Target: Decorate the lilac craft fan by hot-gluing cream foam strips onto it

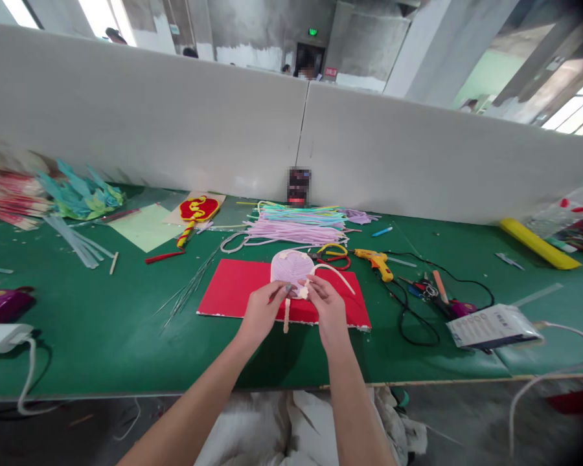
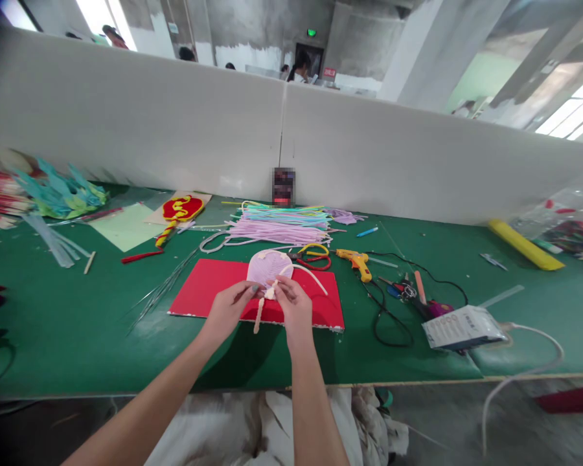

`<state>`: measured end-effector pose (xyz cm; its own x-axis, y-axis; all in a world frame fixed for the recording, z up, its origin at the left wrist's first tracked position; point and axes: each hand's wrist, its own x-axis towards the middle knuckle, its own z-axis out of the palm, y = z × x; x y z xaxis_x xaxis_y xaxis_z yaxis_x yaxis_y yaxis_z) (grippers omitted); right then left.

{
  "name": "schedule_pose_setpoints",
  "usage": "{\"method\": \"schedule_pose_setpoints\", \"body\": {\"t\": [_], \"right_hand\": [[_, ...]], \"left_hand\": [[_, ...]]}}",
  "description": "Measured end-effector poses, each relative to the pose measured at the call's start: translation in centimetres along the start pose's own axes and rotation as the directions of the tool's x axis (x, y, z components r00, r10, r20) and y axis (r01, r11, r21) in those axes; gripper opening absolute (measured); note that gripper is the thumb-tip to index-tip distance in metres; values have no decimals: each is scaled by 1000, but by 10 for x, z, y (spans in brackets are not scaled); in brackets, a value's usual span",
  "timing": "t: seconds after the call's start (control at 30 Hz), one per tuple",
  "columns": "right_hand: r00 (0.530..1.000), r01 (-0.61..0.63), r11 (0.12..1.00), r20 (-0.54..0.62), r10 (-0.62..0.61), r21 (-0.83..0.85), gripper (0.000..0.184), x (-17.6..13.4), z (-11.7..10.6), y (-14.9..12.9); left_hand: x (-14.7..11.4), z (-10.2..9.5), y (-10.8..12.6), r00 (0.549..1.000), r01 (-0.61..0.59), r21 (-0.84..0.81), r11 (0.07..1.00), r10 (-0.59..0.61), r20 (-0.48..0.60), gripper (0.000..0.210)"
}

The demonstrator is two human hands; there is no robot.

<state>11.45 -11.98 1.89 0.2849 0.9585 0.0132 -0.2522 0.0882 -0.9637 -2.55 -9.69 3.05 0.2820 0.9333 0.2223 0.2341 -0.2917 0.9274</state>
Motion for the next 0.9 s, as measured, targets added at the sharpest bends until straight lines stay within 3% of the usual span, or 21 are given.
{"method": "schedule_pose_setpoints", "body": {"t": [0.17,0.27,0.37,0.53,0.9], "right_hand": [[998,-6,1000,61,7,-17,26,0,1,0],[995,-15,1000,93,17,-18,29,-3,3,-1],[997,-8,1000,78,8,-2,39,-6,5,-2],[999,37,989,-14,-40,-141,27,-10,9,0],[998,63,956,0,-66,-288,20,-11,9,-2]], "left_hand": [[2,-1,2,982,139,-165,976,-114,153,27],[0,0,5,974,180,-213,960,-144,174,25],[-1,1,7,981,179,-223,958,-157,111,22],[-2,4,11,988,137,-198,971,-149,-50,17],[-2,0,5,983,131,-156,979,-148,-106,17]]}}
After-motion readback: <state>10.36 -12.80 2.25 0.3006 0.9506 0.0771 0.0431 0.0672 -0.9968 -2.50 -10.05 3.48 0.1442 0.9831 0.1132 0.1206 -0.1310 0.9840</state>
